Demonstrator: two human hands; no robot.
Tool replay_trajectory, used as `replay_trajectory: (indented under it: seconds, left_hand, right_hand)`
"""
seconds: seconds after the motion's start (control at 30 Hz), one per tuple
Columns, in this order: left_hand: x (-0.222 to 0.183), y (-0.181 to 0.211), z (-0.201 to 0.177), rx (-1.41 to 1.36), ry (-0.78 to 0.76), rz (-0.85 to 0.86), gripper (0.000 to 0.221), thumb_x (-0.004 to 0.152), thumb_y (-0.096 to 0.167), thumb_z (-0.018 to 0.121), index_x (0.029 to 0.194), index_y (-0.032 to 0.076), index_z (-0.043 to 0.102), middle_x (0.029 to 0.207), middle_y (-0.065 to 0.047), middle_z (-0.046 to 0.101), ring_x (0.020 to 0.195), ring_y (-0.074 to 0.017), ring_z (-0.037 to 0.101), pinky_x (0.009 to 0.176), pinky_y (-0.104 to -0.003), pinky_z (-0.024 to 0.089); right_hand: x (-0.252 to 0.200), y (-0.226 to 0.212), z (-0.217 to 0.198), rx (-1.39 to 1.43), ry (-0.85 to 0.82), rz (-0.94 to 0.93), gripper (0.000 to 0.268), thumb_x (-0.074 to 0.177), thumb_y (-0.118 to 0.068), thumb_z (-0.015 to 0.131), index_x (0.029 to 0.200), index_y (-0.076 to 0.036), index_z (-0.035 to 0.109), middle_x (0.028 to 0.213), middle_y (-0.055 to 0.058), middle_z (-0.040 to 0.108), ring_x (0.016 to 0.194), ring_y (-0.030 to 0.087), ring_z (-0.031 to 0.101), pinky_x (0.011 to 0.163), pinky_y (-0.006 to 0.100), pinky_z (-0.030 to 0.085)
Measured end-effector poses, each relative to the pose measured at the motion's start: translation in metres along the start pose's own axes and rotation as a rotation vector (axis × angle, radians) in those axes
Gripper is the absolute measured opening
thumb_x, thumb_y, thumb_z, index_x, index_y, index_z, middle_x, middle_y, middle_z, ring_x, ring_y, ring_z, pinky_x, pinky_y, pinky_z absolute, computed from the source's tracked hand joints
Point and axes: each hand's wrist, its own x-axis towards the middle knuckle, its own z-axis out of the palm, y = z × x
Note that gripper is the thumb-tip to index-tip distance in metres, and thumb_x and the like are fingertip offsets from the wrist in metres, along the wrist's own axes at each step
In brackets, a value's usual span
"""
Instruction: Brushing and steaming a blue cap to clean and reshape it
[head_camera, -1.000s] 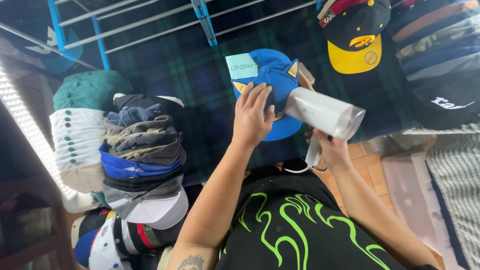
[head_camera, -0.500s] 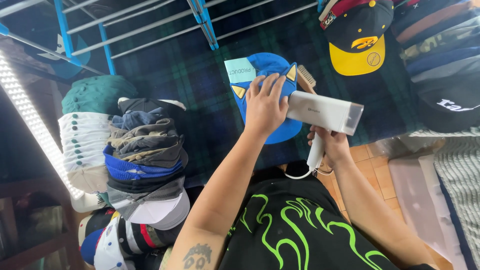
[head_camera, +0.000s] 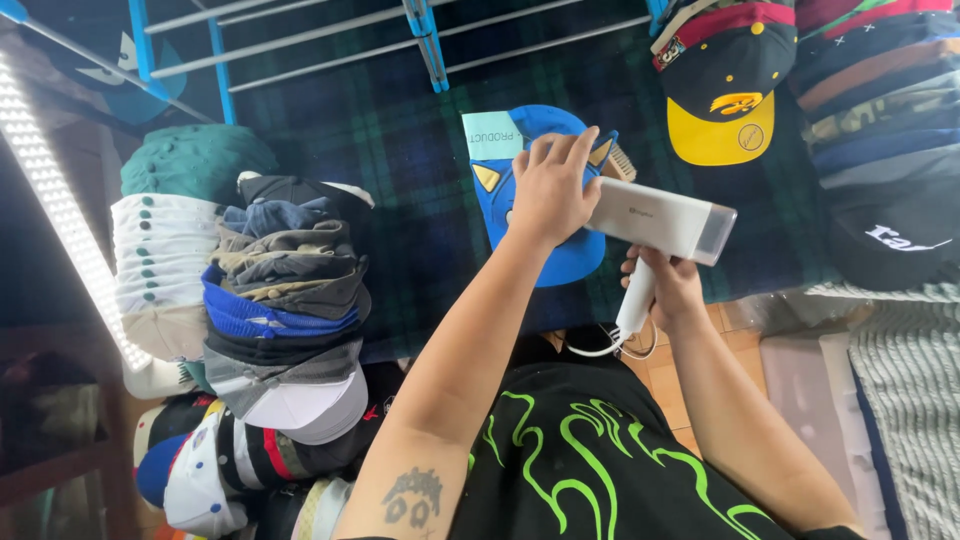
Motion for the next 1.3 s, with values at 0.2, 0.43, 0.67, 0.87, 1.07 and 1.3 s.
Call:
replay_trajectory:
  seconds: [0.2, 0.43, 0.67, 0.87, 1.07, 1.3]
  left_hand:
    - [-0.006, -0.002, 0.002, 0.015, 0.033, 0.056, 0.058, 0.082, 0.027, 0.079, 0.137, 0.025, 0.061, 0.125, -0.001, 0.062, 0.129, -0.0286, 0.049, 0.106, -0.055, 0.044]
    - [-0.037, 0.013, -0.03, 0.118, 0.047, 0.026, 0.04, 0.088, 0.019, 0.073, 0.127, 0.025, 0.067, 0.144, -0.01, 0.049, 0.142, -0.0413, 0.04, 0.111, -0.062, 0.039]
    - [-0.055, 0.03, -0.046, 0.101, -0.1, -0.119, 0.063, 0.093, 0.016, 0.069, 0.151, 0.029, 0.049, 0.164, -0.017, 0.032, 0.154, -0.0508, 0.023, 0.121, -0.07, 0.02]
    - [-0.06, 0.03, -0.029, 0.175, -0.029, -0.139, 0.071, 0.091, 0.017, 0.07, 0.154, 0.034, 0.044, 0.166, -0.014, 0.031, 0.155, -0.0487, 0.023, 0.121, -0.07, 0.019]
    - [-0.064, 0.044, -0.019, 0.204, 0.062, -0.215, 0.069, 0.091, 0.015, 0.07, 0.153, 0.034, 0.046, 0.164, -0.013, 0.036, 0.154, -0.0478, 0.025, 0.118, -0.073, 0.019]
    - [-0.062, 0.056, -0.003, 0.213, 0.162, -0.314, 0.062, 0.092, 0.016, 0.066, 0.149, 0.034, 0.049, 0.16, -0.015, 0.042, 0.152, -0.0494, 0.03, 0.112, -0.08, 0.026]
  right_hand:
    - [0.047, -0.014, -0.003, -0.12, 0.028, 0.042, 0.016, 0.092, -0.023, 0.069, 0.087, -0.008, 0.07, 0.072, 0.012, 0.07, 0.055, 0.022, 0.071, 0.049, 0.038, 0.063]
    - [0.036, -0.014, -0.017, -0.184, -0.032, 0.043, 0.013, 0.094, -0.021, 0.069, 0.092, -0.007, 0.07, 0.073, 0.01, 0.069, 0.06, 0.022, 0.072, 0.054, 0.039, 0.064]
    - [0.074, -0.029, -0.018, -0.144, -0.057, 0.042, 0.032, 0.089, -0.019, 0.079, 0.112, -0.001, 0.066, 0.093, 0.007, 0.071, 0.077, 0.02, 0.071, 0.072, 0.04, 0.061]
    - [0.103, -0.047, -0.015, -0.11, -0.163, 0.111, 0.033, 0.086, -0.019, 0.083, 0.11, -0.005, 0.065, 0.092, 0.01, 0.073, 0.078, 0.024, 0.076, 0.069, 0.043, 0.062]
    - [0.101, -0.072, -0.02, -0.152, -0.309, 0.112, 0.035, 0.085, -0.012, 0.081, 0.113, -0.002, 0.063, 0.098, 0.012, 0.07, 0.089, 0.027, 0.073, 0.075, 0.046, 0.061]
    - [0.203, -0.052, -0.025, -0.128, -0.49, 0.196, 0.036, 0.091, -0.015, 0.077, 0.119, -0.006, 0.057, 0.094, 0.016, 0.07, 0.073, 0.028, 0.075, 0.063, 0.048, 0.065]
